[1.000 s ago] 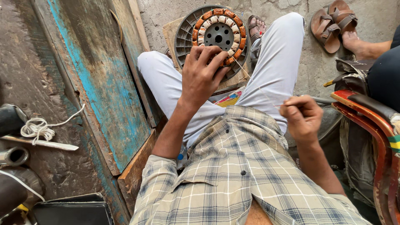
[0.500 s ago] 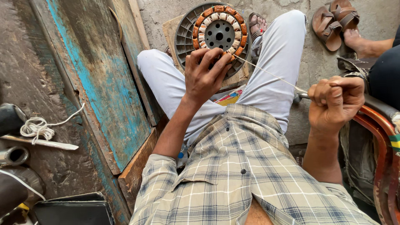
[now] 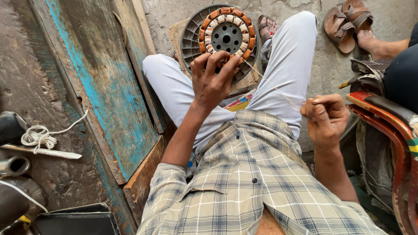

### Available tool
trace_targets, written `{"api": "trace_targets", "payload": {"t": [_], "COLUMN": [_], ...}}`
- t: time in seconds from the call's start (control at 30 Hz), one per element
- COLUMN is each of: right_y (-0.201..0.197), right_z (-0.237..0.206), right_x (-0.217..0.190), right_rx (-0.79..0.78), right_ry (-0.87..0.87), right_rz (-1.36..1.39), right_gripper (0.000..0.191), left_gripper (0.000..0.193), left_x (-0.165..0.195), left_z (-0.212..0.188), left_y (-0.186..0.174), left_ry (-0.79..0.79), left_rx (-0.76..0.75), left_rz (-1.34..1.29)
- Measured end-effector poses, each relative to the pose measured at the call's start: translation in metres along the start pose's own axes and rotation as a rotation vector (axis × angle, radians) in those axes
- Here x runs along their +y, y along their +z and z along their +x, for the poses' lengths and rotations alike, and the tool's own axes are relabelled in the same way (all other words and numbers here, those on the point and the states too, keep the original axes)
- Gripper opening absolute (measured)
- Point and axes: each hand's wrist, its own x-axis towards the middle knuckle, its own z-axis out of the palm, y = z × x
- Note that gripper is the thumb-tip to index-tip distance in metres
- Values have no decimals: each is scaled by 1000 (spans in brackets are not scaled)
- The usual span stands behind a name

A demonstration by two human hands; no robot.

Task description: The person sits on the floor and threads a thin wire through the slots of a motor stator, then uses pliers to cut the wire and secure it. The person then stands and uses pliers to adjust a bolt on a motor casing.

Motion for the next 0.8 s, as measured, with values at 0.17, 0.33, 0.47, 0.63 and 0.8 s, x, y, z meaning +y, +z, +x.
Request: {"api": "trace_targets", "payload": {"t": [0.17,0.33,0.47,0.63,0.8], "right_y": [3,4,-2,-7,-7], "right_z": [-12,-24,-30,-41,-40], "right_x": [13,14,4,-6,3], "right_rx": [-51,-21,31,22,11], "right_ry": [85,121,83,34,130], "right_rz": [-59,-104,4,57,117], "right_gripper": [16,16,13,10,11], "left_gripper": [36,38,38,34,35], "left_x": [1,6,10,13,7], "left_z": [0,-2,5,10,16], "left_y": [3,6,14,10,0], "left_ry": [-62,-25,46,51,44], "left_rx": [-18,-23,17,-34,-48], "left_rz": [-65,-1,79,55,104]}}
